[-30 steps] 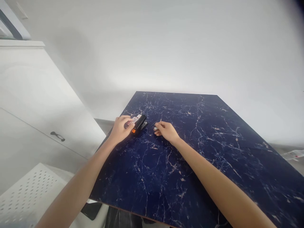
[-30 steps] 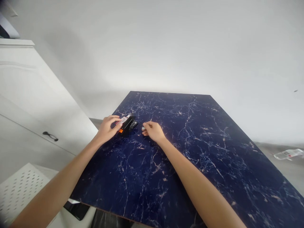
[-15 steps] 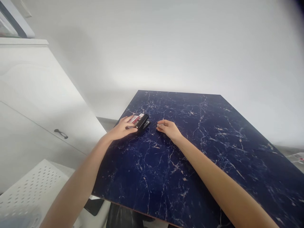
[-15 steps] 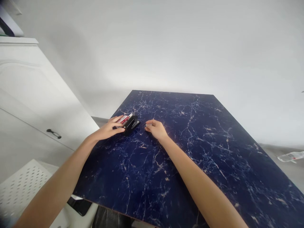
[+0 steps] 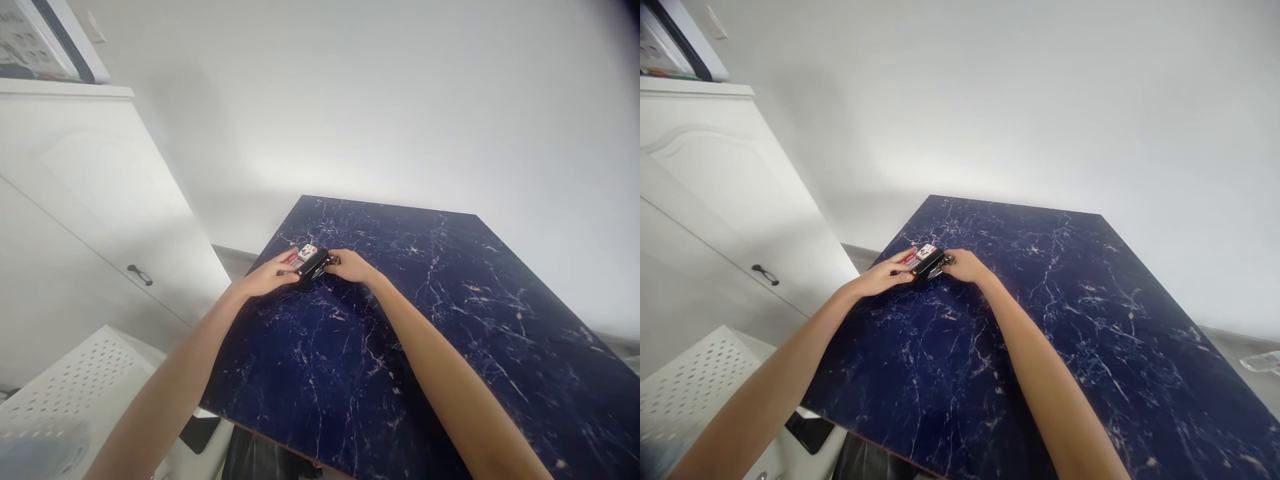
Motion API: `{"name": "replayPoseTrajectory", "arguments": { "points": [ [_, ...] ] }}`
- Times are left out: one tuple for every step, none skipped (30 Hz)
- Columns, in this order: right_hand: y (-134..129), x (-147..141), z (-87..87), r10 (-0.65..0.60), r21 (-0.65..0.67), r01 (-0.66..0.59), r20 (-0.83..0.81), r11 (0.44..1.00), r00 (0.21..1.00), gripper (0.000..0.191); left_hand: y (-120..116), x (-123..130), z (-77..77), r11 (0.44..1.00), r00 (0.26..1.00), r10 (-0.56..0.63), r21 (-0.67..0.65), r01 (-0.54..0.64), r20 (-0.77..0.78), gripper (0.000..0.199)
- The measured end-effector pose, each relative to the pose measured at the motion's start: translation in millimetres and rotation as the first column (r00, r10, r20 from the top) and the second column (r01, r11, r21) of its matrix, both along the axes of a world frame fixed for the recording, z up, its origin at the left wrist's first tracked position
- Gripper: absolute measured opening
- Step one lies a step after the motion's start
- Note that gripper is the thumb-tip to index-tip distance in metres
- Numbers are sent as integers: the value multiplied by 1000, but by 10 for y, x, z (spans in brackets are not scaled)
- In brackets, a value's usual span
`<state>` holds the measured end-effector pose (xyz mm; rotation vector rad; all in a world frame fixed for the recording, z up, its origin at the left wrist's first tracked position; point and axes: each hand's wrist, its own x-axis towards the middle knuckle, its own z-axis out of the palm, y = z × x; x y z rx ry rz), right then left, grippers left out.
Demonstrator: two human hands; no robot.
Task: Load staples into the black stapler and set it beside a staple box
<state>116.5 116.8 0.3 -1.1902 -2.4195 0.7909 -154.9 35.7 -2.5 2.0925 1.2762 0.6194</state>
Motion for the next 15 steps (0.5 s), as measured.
{"name": "replayPoseTrajectory", "arguments": {
  "points": [
    [-22, 35, 11, -3, 25, 3, 19, 1000, 1000, 23, -3, 4, 4, 1000, 1000, -5, -7, 6, 10, 34],
    [-45, 74, 25, -8, 51, 6, 44, 999, 999, 22, -6, 8, 9, 1000, 1000, -11, -10, 11, 22, 34],
    [-67, 118, 41, -14, 75, 9, 72, 997, 997, 22, -9, 12, 17, 1000, 999, -15, -9, 16, 40, 34],
    [-87, 166, 61, -23, 99, 13, 97, 995, 995, 23, -12, 16, 25, 1000, 998, -16, -6, 17, 63, 34],
    [-104, 218, 83, -33, 120, 19, 117, 993, 993, 26, -15, 19, 33, 1000, 996, -15, -3, 15, 88, 34],
    [-118, 271, 106, -43, 142, 24, 132, 990, 990, 29, -19, 22, 41, 1000, 994, -11, -2, 11, 107, 34],
    [-128, 321, 129, -53, 165, 29, 143, 986, 988, 32, -24, 26, 49, 1000, 993, -6, -3, 7, 116, 34],
    [-137, 365, 149, -57, 188, 28, 152, 982, 987, 34, -31, 31, 55, 1000, 993, 2, -5, -1, 114, 34],
    [-144, 398, 166, -51, 211, 16, 161, 977, 986, 34, -39, 38, 59, 1000, 994, 12, -4, -12, 105, 35],
    [-149, 418, 178, -30, 235, -12, 173, 972, 984, 33, -48, 46, 61, 1000, 995, 25, 0, -25, 97, 35],
    [-153, 424, 186, 0, 260, -50, 192, 964, 981, 32, -56, 55, 61, 999, 994, 41, 10, -42, 98, 35],
    [-156, 417, 190, 27, 285, -90, 217, 954, 976, 32, -62, 64, 57, 998, 992, 60, 24, -63, 111, 36],
    [-156, 401, 192, 49, 304, -127, 251, 944, 967, 32, -65, 72, 50, 995, 986, 89, 40, -95, 138, 36],
    [-155, 380, 193, 60, 318, -155, 289, 935, 955, 31, -62, 76, 39, 988, 976, 132, 52, -143, 175, 35],
    [-152, 360, 196, 62, 327, -176, 330, 928, 942, 31, -54, 77, 24, 976, 957, 194, 60, -211, 214, 36]
  ]
}}
